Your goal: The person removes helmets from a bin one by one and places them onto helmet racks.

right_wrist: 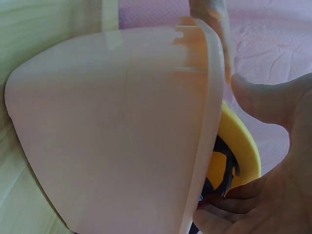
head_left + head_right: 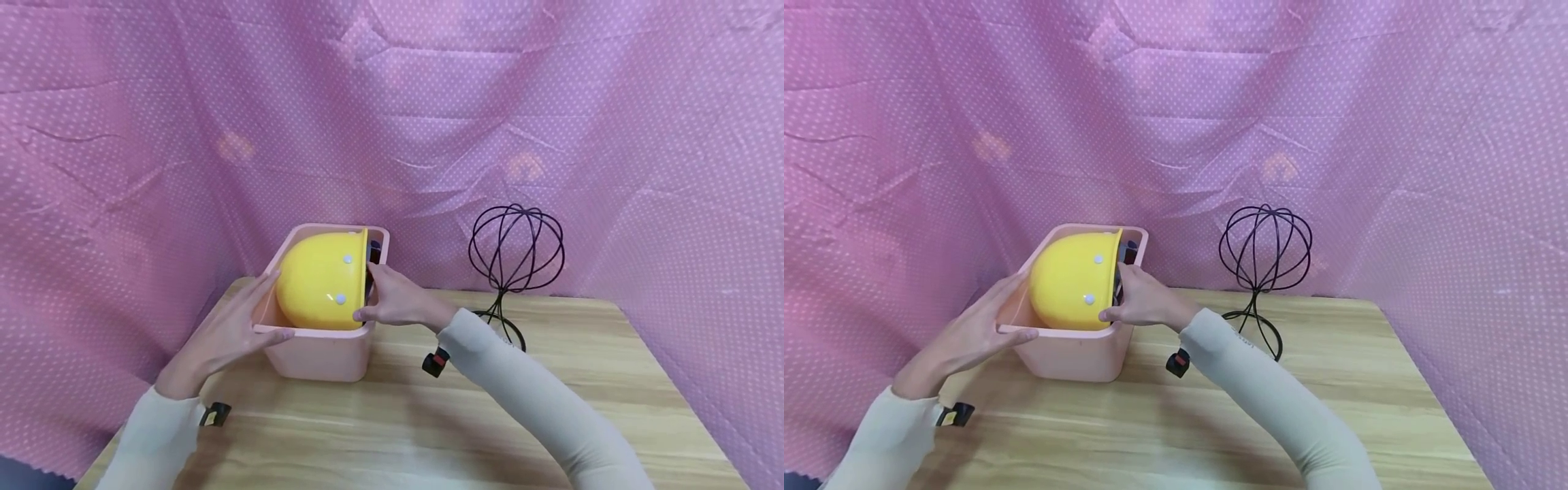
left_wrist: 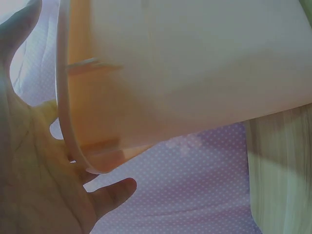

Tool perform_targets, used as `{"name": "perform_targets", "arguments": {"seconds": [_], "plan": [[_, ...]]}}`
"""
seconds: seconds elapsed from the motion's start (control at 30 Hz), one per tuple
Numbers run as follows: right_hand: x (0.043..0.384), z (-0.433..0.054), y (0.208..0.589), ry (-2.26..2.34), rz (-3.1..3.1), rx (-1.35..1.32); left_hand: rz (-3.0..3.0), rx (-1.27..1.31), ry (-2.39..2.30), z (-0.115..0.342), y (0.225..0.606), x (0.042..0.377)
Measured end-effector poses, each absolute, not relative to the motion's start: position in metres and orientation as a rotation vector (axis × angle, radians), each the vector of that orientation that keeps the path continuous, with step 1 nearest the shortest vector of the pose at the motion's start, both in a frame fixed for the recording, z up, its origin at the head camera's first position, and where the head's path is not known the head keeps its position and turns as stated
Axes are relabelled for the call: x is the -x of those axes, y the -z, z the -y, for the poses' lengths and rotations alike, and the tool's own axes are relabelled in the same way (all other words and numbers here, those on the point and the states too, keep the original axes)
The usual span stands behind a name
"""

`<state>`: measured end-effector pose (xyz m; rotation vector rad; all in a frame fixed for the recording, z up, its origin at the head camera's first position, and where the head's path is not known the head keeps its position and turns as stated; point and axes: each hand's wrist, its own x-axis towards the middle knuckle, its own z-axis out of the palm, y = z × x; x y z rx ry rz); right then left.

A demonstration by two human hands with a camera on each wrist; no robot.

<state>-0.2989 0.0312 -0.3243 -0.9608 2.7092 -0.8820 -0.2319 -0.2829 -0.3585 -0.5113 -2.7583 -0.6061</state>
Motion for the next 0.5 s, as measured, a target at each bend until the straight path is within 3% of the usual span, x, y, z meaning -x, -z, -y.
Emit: {"name": "perform_targets", "arguments": {"seconds": [0.3,0.5], "plan": [[0.297,-0.021,0.332,0.78,-2.803,1.011,2.641,0.586,0.61,0.285,0.368,0.23],[0.294,-0.012,0.327,0.656,-2.874,0.948,2.705,0.508,0.594,0.29,0.372,0.227]]}}
